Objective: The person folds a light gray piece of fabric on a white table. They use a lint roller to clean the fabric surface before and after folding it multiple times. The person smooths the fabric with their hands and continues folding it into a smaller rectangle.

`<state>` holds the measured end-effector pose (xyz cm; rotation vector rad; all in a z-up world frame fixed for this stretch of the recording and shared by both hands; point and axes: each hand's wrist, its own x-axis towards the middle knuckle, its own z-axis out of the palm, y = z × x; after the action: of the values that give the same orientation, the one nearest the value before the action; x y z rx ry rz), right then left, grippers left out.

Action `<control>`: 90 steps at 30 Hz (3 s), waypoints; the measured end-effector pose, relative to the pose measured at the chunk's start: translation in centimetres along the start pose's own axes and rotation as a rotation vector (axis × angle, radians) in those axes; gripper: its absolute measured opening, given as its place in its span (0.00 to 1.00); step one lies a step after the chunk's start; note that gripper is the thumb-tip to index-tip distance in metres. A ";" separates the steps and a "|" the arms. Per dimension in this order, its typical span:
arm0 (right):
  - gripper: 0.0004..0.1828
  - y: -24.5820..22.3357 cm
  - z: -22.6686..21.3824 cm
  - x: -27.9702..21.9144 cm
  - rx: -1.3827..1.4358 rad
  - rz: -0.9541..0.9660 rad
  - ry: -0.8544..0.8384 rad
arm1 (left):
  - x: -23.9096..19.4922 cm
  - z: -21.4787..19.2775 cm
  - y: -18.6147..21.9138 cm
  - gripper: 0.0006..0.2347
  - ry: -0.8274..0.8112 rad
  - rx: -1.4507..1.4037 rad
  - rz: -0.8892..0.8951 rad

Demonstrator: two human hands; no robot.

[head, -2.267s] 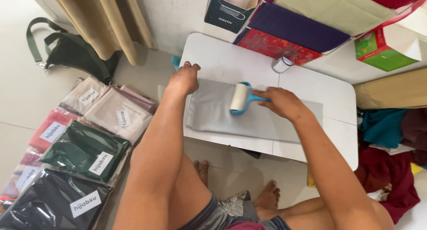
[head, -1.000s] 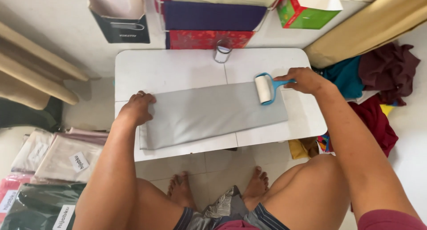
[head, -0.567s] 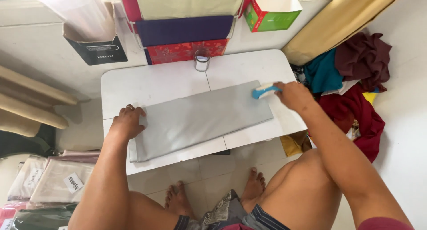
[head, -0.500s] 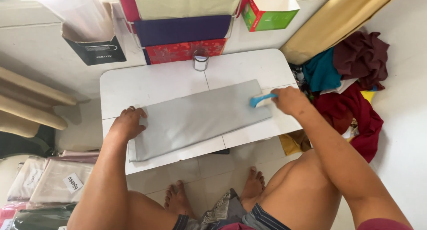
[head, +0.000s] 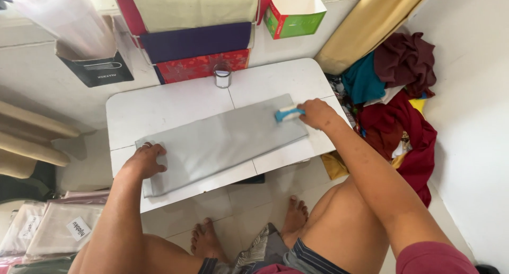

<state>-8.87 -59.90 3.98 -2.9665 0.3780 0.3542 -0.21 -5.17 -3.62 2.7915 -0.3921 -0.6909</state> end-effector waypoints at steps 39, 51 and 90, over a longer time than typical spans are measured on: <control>0.34 -9.8 -16.4 -1.6 -0.102 -0.247 1.233 | 3.8 5.2 -0.9 0.55 -0.163 0.130 -0.107; 0.34 -0.8 7.3 -2.0 -0.024 -0.167 -0.005 | -5.2 7.1 10.5 0.33 0.355 0.107 -0.252; 0.12 4.6 3.8 0.8 1.058 0.077 -0.192 | 1.5 3.5 28.2 0.35 0.283 -0.181 0.080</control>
<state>-10.18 -63.92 -0.32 -1.8764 0.4642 0.3062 -6.25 -32.56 0.98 2.6325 -0.3634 -0.2904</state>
